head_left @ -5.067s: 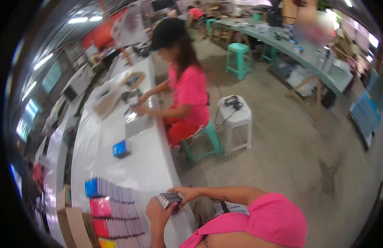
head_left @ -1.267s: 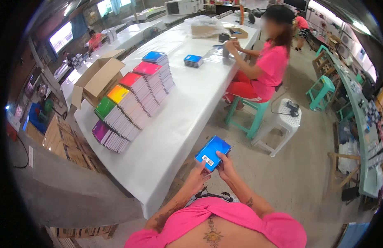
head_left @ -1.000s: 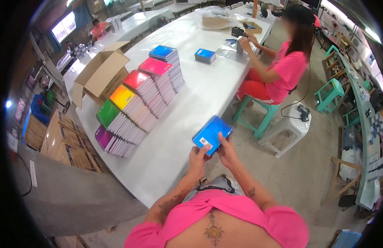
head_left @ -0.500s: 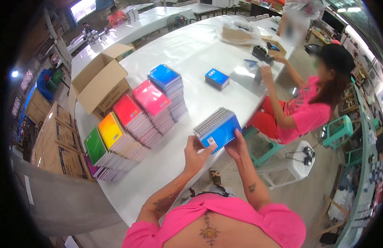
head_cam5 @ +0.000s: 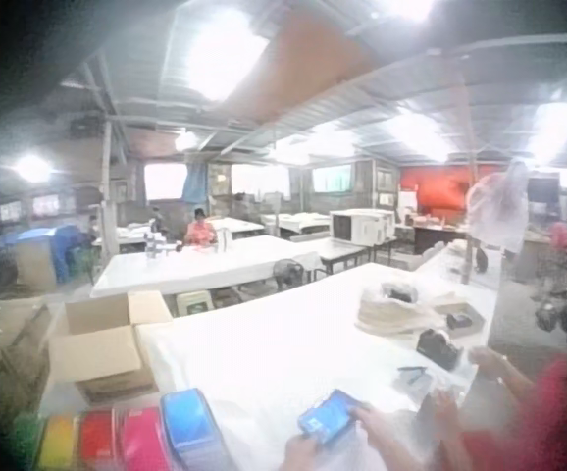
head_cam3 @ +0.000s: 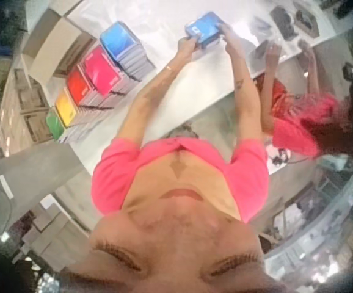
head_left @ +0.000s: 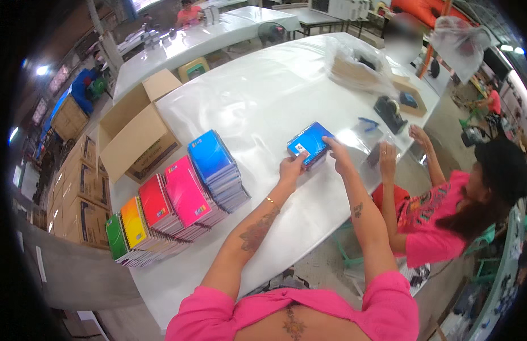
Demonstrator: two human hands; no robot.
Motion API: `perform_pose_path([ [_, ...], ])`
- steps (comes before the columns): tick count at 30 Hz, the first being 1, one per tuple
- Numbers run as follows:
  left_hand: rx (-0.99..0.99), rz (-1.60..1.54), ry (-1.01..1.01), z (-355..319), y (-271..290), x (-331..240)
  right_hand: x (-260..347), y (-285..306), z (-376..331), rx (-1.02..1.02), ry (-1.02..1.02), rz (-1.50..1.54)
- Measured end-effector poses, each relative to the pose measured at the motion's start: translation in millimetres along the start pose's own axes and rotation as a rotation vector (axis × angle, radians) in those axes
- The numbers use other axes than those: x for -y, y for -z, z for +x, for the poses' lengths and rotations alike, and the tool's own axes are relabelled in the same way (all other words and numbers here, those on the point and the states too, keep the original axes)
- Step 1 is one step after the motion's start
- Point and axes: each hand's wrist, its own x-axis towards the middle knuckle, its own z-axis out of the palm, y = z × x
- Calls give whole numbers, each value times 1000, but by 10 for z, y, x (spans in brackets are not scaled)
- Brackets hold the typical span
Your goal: The person sorts notebooks of various colors into stacks and places them into small blue boxes by hand.
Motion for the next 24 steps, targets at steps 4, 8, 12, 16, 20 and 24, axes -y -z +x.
perform_pose_path([
  [4, -116, 163, 119, 433, -228, 182, -489, 294, 539, 24, -8, -12],
  [8, -235, 191, 101, 406, -109, 393, -581, 288, 529, 31, -37, -64],
  [12, -87, 514, -402, -735, 175, -123, -175, 124, 325, -186, 219, -59],
  [16, -243, 887, -945, -1879, 712, -863, 425, -1023, -606, 202, 540, -95],
  [20, -434, 1131, -1106, -2042, 1038, -1427, 658, -1911, -780, 450, 467, -85],
  [24, -586, 1543, -1031, -1854, 1207, -1729, 624, -2052, -573, 457, 469, -309],
])
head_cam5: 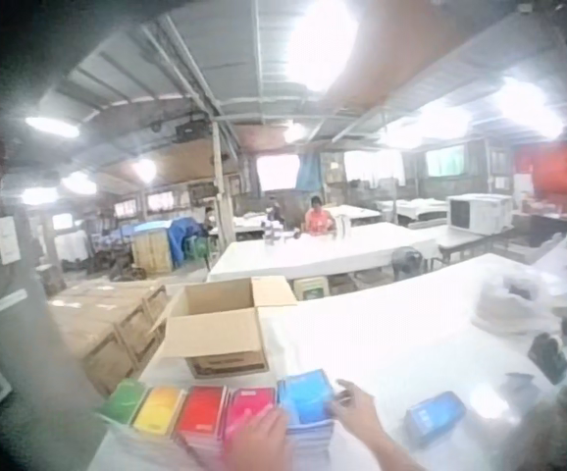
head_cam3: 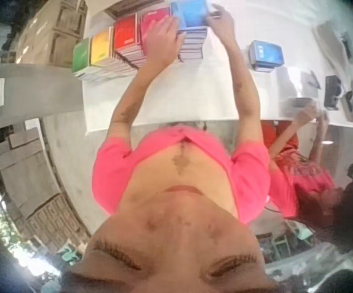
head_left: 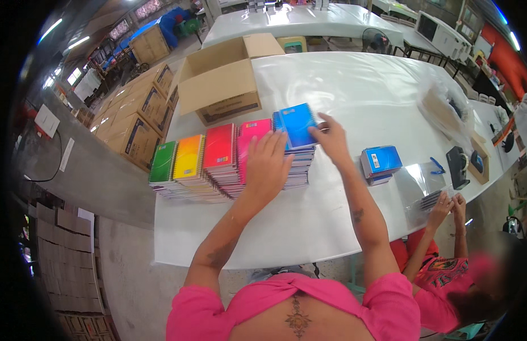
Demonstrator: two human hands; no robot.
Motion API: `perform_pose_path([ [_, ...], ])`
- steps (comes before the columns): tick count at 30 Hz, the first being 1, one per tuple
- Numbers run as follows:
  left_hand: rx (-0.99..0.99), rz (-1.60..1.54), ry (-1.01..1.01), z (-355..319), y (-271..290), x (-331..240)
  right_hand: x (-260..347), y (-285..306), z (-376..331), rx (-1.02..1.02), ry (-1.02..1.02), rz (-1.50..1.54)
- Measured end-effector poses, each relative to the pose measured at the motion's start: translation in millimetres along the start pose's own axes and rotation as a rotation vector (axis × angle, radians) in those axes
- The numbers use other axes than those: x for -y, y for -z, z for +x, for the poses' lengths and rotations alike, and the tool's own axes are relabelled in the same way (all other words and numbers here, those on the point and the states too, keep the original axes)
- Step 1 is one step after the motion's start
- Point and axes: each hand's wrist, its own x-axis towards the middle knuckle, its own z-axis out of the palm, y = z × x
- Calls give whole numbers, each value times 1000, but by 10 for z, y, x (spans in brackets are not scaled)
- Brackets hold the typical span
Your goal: The person sorts notebooks of various colors into stacks and places them into small blue boxes by hand.
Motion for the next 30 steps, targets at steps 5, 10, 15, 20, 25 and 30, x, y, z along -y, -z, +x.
perform_pose_path([
  [5, 330, 249, -161, -18, -179, 316, 208, 418, -649, -216, -126, 622],
  [10, 87, -79, -287, -232, 383, 11, -602, 295, -1925, -107, -289, 459],
  [15, 123, -434, -271, -1720, 405, 23, -1158, -733, -2977, 83, 85, -436],
  [20, 485, -419, -163, -3071, -111, 287, -1134, -740, -2831, 87, -94, -340],
  [25, -13, -279, -126, -1981, 427, 632, 495, -1081, -2058, -183, 498, -589],
  [30, -56, 143, -7, -885, 782, 1369, 886, -1254, -1457, -126, 636, -733],
])
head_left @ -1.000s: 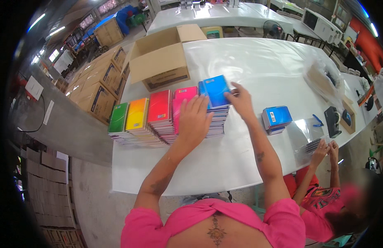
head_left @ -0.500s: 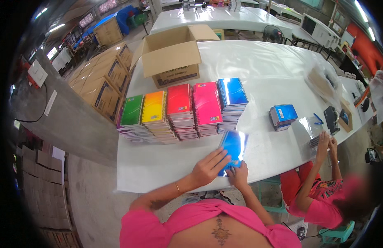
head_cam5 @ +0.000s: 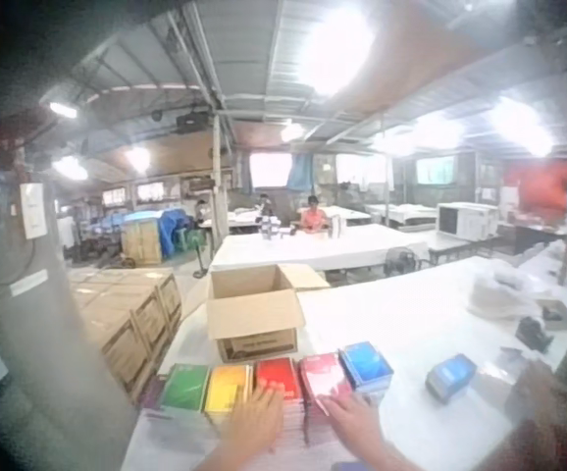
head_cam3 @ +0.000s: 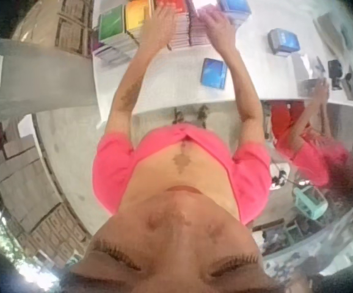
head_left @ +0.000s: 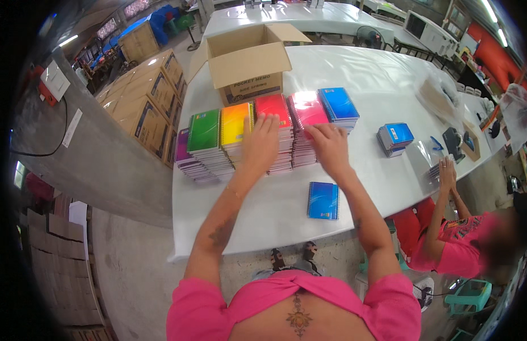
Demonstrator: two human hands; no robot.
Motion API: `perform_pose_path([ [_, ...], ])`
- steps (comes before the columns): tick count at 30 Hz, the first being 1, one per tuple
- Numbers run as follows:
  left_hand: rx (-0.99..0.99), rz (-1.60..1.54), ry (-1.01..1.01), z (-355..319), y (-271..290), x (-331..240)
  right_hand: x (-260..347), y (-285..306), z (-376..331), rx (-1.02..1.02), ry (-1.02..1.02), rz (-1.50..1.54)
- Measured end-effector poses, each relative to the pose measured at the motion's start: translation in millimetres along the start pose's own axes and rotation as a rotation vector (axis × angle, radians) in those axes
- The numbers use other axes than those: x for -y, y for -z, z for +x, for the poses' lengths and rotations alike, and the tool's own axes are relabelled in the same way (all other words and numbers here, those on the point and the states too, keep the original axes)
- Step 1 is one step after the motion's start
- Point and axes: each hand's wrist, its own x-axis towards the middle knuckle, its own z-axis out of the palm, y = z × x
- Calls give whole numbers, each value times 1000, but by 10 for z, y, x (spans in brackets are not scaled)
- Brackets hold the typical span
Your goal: The person sorts notebooks of various colors into stacks and places them into small blue boxes by hand.
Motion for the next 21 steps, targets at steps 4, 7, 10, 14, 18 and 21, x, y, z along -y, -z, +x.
perform_pose_path([
  [4, 151, -85, -167, -99, 88, 358, -4, 343, -202, -208, -206, 416],
  [7, -61, -232, -197, -343, 279, 38, -598, 210, -1001, -97, -418, 999],
  [10, -44, -409, -244, -1048, 335, -565, -904, -263, -1804, 276, -336, 663],
  [14, 521, -625, -221, -2299, -472, -1037, -1157, -664, -2281, 357, -504, 854],
  [18, 255, -361, -293, -1929, -283, -1059, -903, -531, -1806, 48, -565, 544],
  [21, -56, 115, -135, -1200, 72, -393, -35, -216, -767, 40, -281, 646],
])
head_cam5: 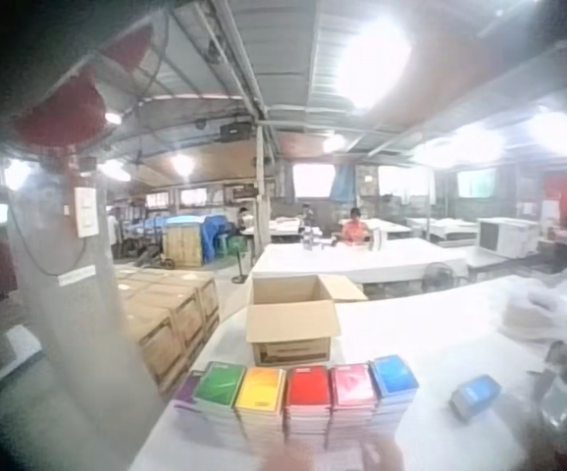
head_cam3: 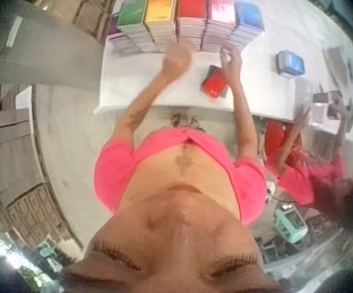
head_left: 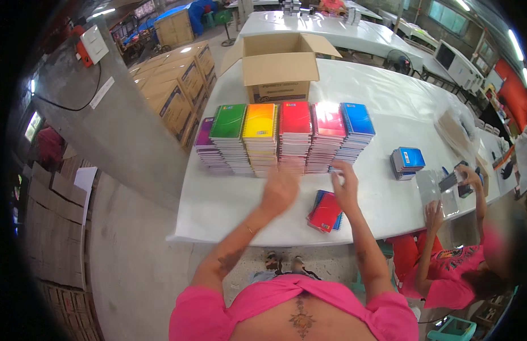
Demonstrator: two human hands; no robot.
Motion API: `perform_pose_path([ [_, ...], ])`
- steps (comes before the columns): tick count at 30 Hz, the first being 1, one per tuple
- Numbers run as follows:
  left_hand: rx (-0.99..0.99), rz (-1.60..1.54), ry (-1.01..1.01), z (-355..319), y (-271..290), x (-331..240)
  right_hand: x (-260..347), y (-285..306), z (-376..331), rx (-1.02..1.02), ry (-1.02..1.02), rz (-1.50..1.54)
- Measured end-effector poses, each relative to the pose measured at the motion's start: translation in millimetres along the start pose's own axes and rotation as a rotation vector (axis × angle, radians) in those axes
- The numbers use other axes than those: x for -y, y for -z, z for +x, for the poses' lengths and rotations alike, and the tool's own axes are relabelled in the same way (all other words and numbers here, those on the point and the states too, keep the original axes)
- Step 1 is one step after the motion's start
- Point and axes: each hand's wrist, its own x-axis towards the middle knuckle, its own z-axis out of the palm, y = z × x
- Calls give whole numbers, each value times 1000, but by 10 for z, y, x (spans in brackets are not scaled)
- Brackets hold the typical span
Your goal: The person sorts notebooks of various colors into stacks and places them into small blue boxes by hand.
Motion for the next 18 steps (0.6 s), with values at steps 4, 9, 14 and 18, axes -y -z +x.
perform_pose_path([
  [4, -106, 127, 286, 696, 269, 829, 521, -509, 409, 210, -121, 406],
  [9, 96, -68, 72, 413, 309, 959, 777, -769, 510, 279, -562, 1127],
  [14, 160, -487, -62, 335, 698, 468, 518, -614, 379, 221, -669, 1224],
  [18, 119, 121, 155, 313, 690, 1306, 331, -200, 201, 262, -613, 1094],
])
